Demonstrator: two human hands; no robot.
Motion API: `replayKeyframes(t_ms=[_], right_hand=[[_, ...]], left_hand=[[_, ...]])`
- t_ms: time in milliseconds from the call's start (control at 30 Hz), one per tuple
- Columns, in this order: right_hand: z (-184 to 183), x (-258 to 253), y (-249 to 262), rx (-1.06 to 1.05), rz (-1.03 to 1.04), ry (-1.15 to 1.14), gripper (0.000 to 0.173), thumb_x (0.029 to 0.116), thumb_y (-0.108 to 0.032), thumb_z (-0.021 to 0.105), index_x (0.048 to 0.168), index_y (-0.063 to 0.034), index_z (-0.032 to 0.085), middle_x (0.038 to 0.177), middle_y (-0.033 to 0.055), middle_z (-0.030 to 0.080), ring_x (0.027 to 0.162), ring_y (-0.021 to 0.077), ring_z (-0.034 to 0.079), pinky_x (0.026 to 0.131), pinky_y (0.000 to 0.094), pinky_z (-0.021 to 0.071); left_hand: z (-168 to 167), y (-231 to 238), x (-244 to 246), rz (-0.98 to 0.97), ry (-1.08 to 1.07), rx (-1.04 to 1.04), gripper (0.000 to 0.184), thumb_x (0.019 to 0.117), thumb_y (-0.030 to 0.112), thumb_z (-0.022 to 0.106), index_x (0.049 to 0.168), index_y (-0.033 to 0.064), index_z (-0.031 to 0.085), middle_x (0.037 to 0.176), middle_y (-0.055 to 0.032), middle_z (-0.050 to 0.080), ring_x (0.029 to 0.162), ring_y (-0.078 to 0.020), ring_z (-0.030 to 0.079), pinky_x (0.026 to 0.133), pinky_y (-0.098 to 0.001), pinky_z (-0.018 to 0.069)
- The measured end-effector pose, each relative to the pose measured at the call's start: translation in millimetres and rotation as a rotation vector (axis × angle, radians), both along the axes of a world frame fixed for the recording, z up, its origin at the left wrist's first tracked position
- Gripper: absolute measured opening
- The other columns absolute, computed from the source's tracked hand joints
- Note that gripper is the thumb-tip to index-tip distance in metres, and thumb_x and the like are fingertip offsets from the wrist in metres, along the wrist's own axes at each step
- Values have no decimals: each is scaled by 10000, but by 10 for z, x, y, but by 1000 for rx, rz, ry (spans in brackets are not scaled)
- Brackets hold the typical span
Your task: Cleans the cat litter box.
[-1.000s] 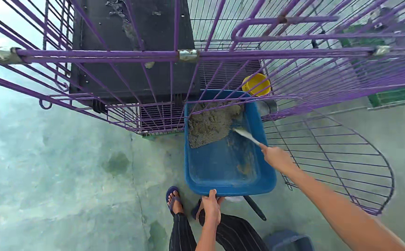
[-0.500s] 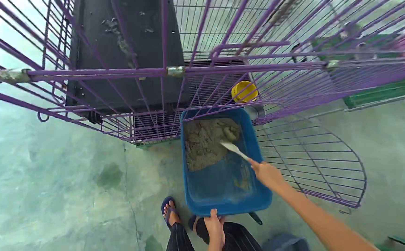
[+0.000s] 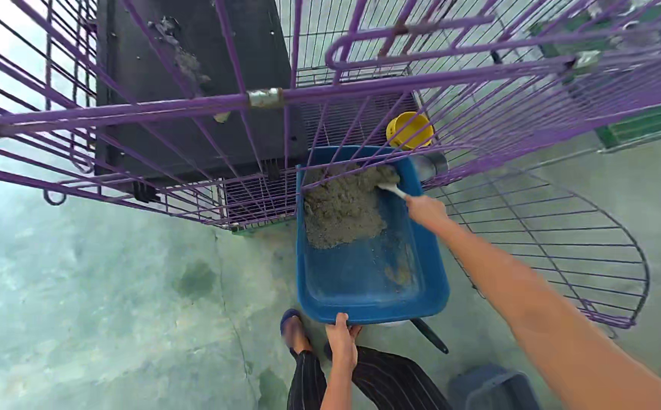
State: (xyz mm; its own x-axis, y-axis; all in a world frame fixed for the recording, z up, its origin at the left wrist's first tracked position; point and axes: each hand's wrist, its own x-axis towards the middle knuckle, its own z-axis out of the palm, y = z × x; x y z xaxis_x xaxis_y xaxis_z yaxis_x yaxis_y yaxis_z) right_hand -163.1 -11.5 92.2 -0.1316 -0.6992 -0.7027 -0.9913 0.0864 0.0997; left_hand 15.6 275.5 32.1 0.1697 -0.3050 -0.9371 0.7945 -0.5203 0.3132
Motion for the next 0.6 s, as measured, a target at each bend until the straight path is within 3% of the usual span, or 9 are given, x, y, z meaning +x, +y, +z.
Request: replayKeyframes(t_ms=[100, 233, 367, 433, 500, 600], right_hand=[[-147, -125, -34, -2, -1, -39, 385, 1089, -153, 445, 1428, -21, 568, 1329, 335, 609, 1256, 534, 578, 991, 712, 457], [29, -322, 439, 89, 35, 33, 454, 1127, -203, 350, 1563, -108, 434, 1302, 337, 623, 1223, 534, 603, 978, 670, 485], [-45, -84, -27, 11, 52, 36, 455, 1086, -79, 407, 1533, -2, 432, 1381, 393, 533, 1266, 576, 544, 1000, 699, 449], [-190, -42, -199, -29, 91, 38, 446, 1069, -60, 467, 1512, -12, 473, 1391, 397, 519, 1235, 588, 554, 967, 716, 459], [-194, -95, -316, -46, 180, 55, 433, 1059, -36, 492, 1491, -25, 506, 1380, 382, 526, 1179, 582, 582, 931, 708, 478], [-67, -146, -342, 15, 415, 137, 485, 1056, 0, 475, 1540, -8, 442, 1418, 361, 500, 1175, 550, 592, 935, 651, 502]], left_hand=[[20, -18, -54, 22, 7, 11, 252, 1031, -18, 462, 1282, -44, 450, 1006, -188, 614, 799, -227, 668, 692, -362, 598], [32, -40, 2, 9, 9, 18, 276, 1029, -19, 468, 1302, -43, 433, 1010, -190, 601, 795, -227, 664, 684, -360, 596], [78, -73, 95, -6, 28, 11, 243, 1023, -19, 456, 1265, -33, 441, 981, -168, 617, 781, -215, 672, 682, -348, 597], [98, -85, 60, 13, 38, 8, 238, 1018, -31, 462, 1255, -31, 446, 971, -168, 622, 780, -217, 675, 681, -345, 599], [43, -119, 4, 28, 40, -1, 254, 1021, -38, 463, 1274, -35, 438, 985, -180, 619, 782, -227, 674, 684, -349, 600], [-40, 1, -99, 34, 31, 13, 231, 1033, -23, 462, 1263, -43, 453, 982, -176, 617, 780, -216, 670, 684, -345, 598]])
